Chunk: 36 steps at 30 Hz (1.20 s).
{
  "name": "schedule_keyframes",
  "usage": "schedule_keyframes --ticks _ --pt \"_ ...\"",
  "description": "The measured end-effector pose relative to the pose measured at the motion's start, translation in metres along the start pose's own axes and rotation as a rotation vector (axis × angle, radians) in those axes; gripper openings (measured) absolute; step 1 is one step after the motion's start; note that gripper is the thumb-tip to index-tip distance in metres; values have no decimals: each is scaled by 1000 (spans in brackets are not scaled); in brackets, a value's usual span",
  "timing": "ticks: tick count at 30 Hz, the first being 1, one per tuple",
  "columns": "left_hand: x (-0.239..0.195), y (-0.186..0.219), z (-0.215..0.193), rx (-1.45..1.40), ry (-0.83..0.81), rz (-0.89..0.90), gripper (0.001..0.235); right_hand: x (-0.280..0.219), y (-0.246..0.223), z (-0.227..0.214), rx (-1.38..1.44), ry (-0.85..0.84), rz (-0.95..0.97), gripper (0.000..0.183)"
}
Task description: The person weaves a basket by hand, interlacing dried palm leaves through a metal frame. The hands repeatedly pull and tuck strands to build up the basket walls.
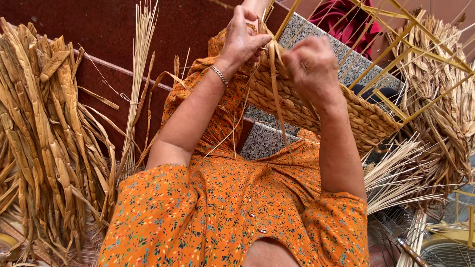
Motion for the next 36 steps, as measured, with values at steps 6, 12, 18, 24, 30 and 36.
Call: schedule_keyframes --ticks 6,12,18,24,30,36 --pt "1 -3 5 342 145 495 25 36 37 47 -211 -42 27 25" --pt "23 -41 11 131 -128 182 14 32 42 59 -335 -187 -78 15" --pt "-9 -42 28 -623 -330 -251 33 30 64 60 85 -679 352 35" --pt "-14 -19 38 -566 -244 -326 28 30 72 69 250 -846 364 41" --pt "-8 -27 41 -630 -254 -395 24 32 82 57 395 -549 253 13" --pt "-7 -31 36 -643 -254 -337 17 30 85 46 858 -551 569 10"
Point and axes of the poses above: each hand's wrist, its own x-axis towards the middle knuckle, its own z-axis out of the palm, y = z × x, the point moved 4 cm from there along x, towards the middle knuckle, and after that the axes turned 9 degrees about -x, right-handed, at the moved point
